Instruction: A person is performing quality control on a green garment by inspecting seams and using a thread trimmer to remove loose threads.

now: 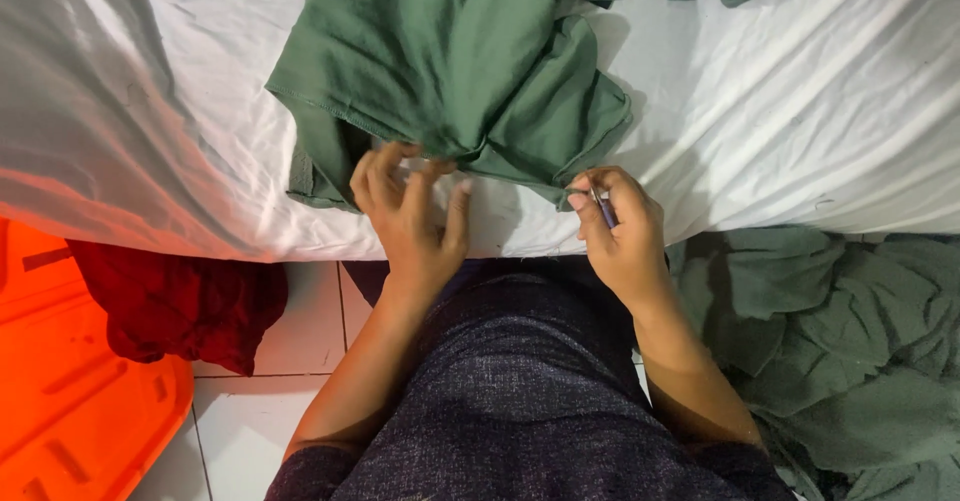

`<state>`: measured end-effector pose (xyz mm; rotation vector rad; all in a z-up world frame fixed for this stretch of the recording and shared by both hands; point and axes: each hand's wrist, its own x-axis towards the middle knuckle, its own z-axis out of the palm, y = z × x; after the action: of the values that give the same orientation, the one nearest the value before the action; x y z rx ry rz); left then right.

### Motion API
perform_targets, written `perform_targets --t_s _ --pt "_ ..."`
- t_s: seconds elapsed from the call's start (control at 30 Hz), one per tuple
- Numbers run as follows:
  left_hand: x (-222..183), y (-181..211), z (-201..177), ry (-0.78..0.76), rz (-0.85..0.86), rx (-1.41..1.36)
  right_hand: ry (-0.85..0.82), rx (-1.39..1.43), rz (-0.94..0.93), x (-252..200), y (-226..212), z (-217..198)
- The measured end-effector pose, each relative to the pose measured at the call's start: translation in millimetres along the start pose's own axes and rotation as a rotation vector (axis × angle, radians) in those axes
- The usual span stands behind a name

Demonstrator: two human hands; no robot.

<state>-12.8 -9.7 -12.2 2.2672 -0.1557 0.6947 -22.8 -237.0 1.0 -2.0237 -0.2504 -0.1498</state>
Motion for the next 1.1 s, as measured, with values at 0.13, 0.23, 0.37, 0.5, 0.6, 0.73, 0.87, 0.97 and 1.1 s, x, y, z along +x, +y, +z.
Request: perform_targets --t_s 0.13,0.23,0.37,0.5,0.6,0.73,0.87,0.97,1.1 --pt "3.7 23.2 2.3 -0.164 0.127 -0.088 0.016 0.030 -0.044 2.3 2.6 -0.2" --pt "0.5 27.7 19.5 -0.237 0.178 -0.232 -0.017 0.074 -0.070 5.9 -8.2 1.1" --pt "-6.9 25.6 35.0 -0.159 0.182 -0.335 0.129 0.330 0.157 -9.5 -7.0 -0.2" --pt "-20.5 20.5 40.1 -0.096 0.136 -0.368 0.189 0.509 0.314 -14.8 13.5 -9.9" --pt "-21.6 20.0 38.1 -0.056 0.121 -0.372 0.185 0.548 0.389 -10.8 4.9 -3.9" --pt "-24.4 17.8 34.6 -0.023 0.152 -0.357 0.195 0.647 0.454 -11.1 2.7 12.0" --pt "-37.9 17.4 26.0 -0.093 -0.013 -0.368 0.240 0.673 0.461 -8.6 4.6 17.6" --pt "-42.6 23.9 20.9 -0.136 -0.191 -0.493 0.273 0.675 0.487 -6.1 -5.4 16.9" --pt "-49.7 22.0 17.7 -0.183 -0.332 -0.609 0.362 0.664 0.542 -9.8 14.1 17.0"
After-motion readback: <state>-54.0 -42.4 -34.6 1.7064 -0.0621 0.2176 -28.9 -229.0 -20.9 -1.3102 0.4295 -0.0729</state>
